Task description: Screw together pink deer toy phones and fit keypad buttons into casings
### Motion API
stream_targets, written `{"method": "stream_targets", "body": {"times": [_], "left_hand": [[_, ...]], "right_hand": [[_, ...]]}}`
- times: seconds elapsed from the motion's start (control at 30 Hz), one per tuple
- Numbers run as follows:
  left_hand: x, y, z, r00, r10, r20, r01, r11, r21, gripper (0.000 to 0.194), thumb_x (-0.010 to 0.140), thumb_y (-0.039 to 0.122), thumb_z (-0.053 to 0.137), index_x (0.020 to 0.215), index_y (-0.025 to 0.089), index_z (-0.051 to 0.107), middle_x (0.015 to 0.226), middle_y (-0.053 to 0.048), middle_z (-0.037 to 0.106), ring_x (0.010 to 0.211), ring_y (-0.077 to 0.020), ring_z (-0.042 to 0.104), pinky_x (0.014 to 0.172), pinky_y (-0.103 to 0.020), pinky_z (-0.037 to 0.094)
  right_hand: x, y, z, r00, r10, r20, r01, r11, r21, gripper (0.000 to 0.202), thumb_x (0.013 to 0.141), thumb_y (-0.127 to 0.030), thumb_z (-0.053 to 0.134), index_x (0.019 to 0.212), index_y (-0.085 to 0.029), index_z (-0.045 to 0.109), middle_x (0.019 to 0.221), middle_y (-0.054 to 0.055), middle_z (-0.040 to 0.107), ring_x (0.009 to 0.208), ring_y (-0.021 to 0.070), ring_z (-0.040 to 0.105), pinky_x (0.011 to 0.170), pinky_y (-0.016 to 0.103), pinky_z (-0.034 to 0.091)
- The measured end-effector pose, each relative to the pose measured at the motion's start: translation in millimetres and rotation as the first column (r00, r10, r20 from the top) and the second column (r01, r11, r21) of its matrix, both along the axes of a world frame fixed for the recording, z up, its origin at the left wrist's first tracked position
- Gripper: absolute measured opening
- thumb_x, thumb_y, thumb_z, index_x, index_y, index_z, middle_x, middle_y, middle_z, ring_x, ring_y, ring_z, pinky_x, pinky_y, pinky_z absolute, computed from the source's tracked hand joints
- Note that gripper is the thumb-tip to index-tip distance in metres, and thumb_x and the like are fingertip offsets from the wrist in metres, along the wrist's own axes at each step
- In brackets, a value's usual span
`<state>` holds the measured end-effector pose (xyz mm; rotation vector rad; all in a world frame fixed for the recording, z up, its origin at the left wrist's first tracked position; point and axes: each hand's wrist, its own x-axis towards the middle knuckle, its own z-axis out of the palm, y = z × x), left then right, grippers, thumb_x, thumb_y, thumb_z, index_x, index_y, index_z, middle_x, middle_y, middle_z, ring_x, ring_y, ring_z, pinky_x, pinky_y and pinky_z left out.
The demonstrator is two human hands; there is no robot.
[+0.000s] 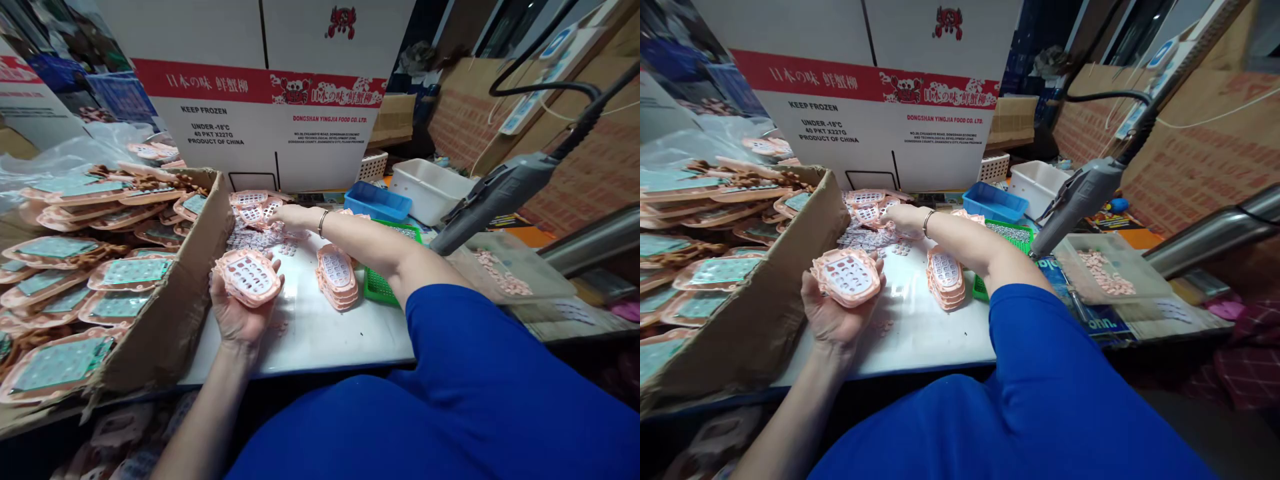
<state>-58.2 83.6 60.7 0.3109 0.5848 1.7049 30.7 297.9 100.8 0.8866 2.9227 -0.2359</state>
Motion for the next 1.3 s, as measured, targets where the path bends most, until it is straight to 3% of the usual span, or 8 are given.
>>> {"method": "stream_targets", "body": {"times": [0.2,0.37,0.5,0.6,0.77,0.9,1.03,1.3], "left_hand": [[-3,-14,-8.1,0.999,-0.003,0.033,0.005,0.999,-0.042,0.075,0.054,0.044,0.087,0.123,0.027,0.062,0.108,-0.011,0.072,0.087,-0.0276,0.072,0.067,-0.036,0.060],[-4,-18,-17.1,0.996,0.059,0.065,-0.052,0.993,-0.108,0.068,0.059,0.041,0.084,0.121,0.022,0.063,0.104,-0.012,0.073,0.084,-0.0280,0.071,0.066,-0.036,0.060],[2,-20,-15.4,0.994,0.096,0.055,-0.089,0.988,-0.125,0.060,0.065,0.048,0.079,0.118,0.025,0.065,0.104,-0.011,0.073,0.083,-0.0293,0.071,0.065,-0.039,0.059],[9,-21,-12.5,0.989,0.125,0.081,-0.112,0.984,-0.141,0.048,0.077,0.049,0.067,0.117,0.023,0.066,0.103,-0.010,0.073,0.088,-0.0281,0.070,0.072,-0.039,0.058],[20,-25,-13.6,0.965,0.219,0.143,-0.201,0.971,-0.128,0.033,0.086,0.035,0.061,0.114,0.018,0.066,0.092,-0.006,0.073,0.097,-0.0202,0.068,0.084,-0.027,0.053],[28,-34,-14.8,0.960,0.250,0.131,-0.230,0.962,-0.150,0.037,0.085,0.029,0.059,0.121,0.018,0.062,0.096,-0.007,0.073,0.101,-0.0176,0.068,0.081,-0.019,0.053],[38,-44,-14.7,0.966,0.227,0.126,-0.205,0.965,-0.165,0.041,0.082,0.025,0.059,0.122,0.020,0.062,0.098,-0.006,0.074,0.103,-0.0186,0.069,0.077,-0.020,0.054],[58,-61,-20.0,0.969,0.247,0.019,-0.243,0.962,-0.125,0.040,0.074,0.025,0.067,0.113,0.019,0.068,0.111,-0.008,0.072,0.121,-0.0246,0.060,0.090,-0.024,0.052]], "right_hand": [[0,4,-14.5,1.000,0.027,-0.006,-0.027,0.999,0.044,0.036,0.073,-0.003,0.059,0.106,-0.014,0.064,0.112,0.011,0.066,0.098,0.0215,0.057,0.078,0.029,0.040],[0,-1,-8.0,0.996,-0.014,-0.088,0.017,0.999,0.042,0.027,0.077,-0.005,0.056,0.101,-0.013,0.064,0.101,0.008,0.067,0.089,0.0183,0.057,0.075,0.028,0.040],[0,-37,17.7,0.978,-0.028,-0.206,0.040,0.998,0.051,0.025,0.088,-0.011,0.047,0.110,-0.011,0.060,0.108,0.008,0.065,0.094,0.0154,0.056,0.082,0.026,0.040],[6,-88,34.5,0.933,0.133,-0.333,-0.086,0.985,0.152,0.023,0.094,-0.018,0.045,0.108,-0.012,0.063,0.102,0.006,0.064,0.093,0.0142,0.056,0.082,0.026,0.040],[28,-168,15.5,0.891,0.408,-0.201,-0.276,0.837,0.472,0.040,0.100,-0.016,0.028,0.090,-0.017,0.067,0.077,0.004,0.064,0.072,0.0148,0.055,0.061,0.030,0.033],[46,-187,-17.5,0.814,0.510,-0.278,-0.218,0.712,0.668,0.028,0.099,-0.014,0.038,0.099,-0.016,0.066,0.086,0.006,0.070,0.076,0.0150,0.059,0.059,0.030,0.036],[61,-194,-26.3,0.772,0.541,-0.334,-0.082,0.605,0.792,0.027,0.097,-0.014,0.041,0.105,-0.015,0.067,0.094,0.005,0.074,0.082,0.0166,0.062,0.061,0.029,0.043],[64,-219,-33.5,0.857,0.330,-0.396,-0.006,0.774,0.633,0.033,0.100,-0.024,0.037,0.108,-0.012,0.067,0.101,0.013,0.072,0.084,0.0208,0.061,0.061,0.034,0.047]]}}
